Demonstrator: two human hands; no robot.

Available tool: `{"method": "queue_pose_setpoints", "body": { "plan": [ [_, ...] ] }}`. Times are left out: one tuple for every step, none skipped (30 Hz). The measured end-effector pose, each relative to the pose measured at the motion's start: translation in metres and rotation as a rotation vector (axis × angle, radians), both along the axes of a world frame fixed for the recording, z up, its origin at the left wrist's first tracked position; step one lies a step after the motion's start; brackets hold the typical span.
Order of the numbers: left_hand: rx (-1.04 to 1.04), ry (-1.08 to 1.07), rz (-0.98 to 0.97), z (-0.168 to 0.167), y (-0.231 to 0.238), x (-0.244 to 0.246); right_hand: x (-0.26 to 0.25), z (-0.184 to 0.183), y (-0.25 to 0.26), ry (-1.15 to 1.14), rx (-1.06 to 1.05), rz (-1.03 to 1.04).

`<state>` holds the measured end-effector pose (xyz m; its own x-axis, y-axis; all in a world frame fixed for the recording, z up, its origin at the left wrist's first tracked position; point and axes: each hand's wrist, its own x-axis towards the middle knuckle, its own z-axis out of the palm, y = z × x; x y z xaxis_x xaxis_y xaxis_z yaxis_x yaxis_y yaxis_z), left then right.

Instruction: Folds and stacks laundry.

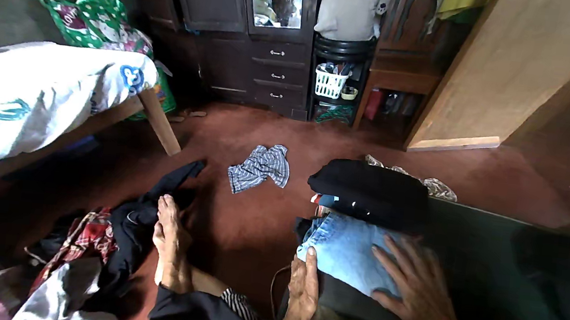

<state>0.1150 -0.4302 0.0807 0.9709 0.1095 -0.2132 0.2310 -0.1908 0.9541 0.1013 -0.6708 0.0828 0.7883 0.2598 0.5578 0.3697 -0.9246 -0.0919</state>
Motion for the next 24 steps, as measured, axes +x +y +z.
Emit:
{"method": "queue_pose_setpoints", "body": {
  "plan": [
    [0.017,-0.009,0.018,-0.001,-0.003,0.001,0.006,-0.012,0.000,-0.004,-0.016,0.013],
    [0.023,-0.011,0.039,-0.004,-0.005,0.004,0.014,-0.014,-0.001,-0.004,-0.023,0.026],
    [0.015,-0.009,0.051,-0.006,-0.005,0.005,0.022,-0.011,-0.003,0.007,-0.028,0.047],
    [0.006,-0.005,0.048,-0.008,-0.004,0.005,0.028,-0.007,-0.006,0.029,-0.028,0.070],
    [-0.003,-0.011,0.030,-0.009,-0.002,0.004,0.030,-0.004,-0.008,0.056,-0.026,0.088],
    [-0.009,-0.018,0.006,-0.010,0.002,0.002,0.031,-0.002,-0.011,0.077,-0.021,0.102],
    [-0.014,-0.014,-0.019,-0.009,0.008,-0.002,0.030,-0.001,-0.012,0.089,-0.017,0.109],
    [-0.018,-0.007,-0.046,-0.008,0.016,-0.007,0.027,-0.001,-0.013,0.096,-0.021,0.111],
    [-0.017,-0.004,-0.069,-0.008,0.026,-0.014,0.024,0.001,-0.012,0.109,-0.032,0.106],
    [-0.013,-0.013,-0.084,-0.008,0.037,-0.023,0.019,0.004,-0.009,0.140,-0.052,0.092],
    [-0.012,-0.035,-0.099,-0.007,0.048,-0.034,0.013,0.013,-0.004,0.199,-0.072,0.072],
    [-0.013,-0.064,-0.110,-0.005,0.061,-0.044,0.006,0.028,0.004,0.286,-0.078,0.050],
    [-0.012,-0.095,-0.128,-0.003,0.074,-0.055,0.000,0.046,0.014,0.373,-0.061,0.033],
    [-0.006,-0.129,-0.130,0.001,0.086,-0.066,-0.006,0.062,0.027,0.399,-0.034,0.022],
    [-0.001,-0.159,-0.110,0.003,0.097,-0.077,-0.011,0.072,0.041,0.351,0.000,0.030],
    [0.005,-0.194,-0.081,0.005,0.106,-0.087,-0.013,0.076,0.053,0.257,0.029,0.055],
    [0.015,-0.237,-0.051,0.008,0.114,-0.097,-0.011,0.073,0.064,0.172,0.041,0.086],
    [0.020,-0.262,-0.019,0.011,0.122,-0.106,-0.005,0.064,0.071,0.119,0.032,0.111],
    [0.022,-0.268,0.017,0.013,0.127,-0.116,0.003,0.047,0.074,0.118,0.005,0.121],
    [0.033,-0.270,0.055,0.014,0.131,-0.126,0.012,0.027,0.072,0.163,-0.025,0.125],
    [0.057,-0.279,0.084,0.012,0.135,-0.135,0.021,0.009,0.069,0.208,-0.056,0.125],
    [0.079,-0.293,0.107,0.007,0.138,-0.144,0.028,0.002,0.066,0.254,-0.079,0.123],
    [0.100,-0.305,0.133,-0.001,0.142,-0.152,0.034,0.003,0.066,0.292,-0.092,0.125],
    [0.110,-0.293,0.157,-0.011,0.144,-0.161,0.037,0.008,0.067,0.330,-0.100,0.127]
  ]
}}
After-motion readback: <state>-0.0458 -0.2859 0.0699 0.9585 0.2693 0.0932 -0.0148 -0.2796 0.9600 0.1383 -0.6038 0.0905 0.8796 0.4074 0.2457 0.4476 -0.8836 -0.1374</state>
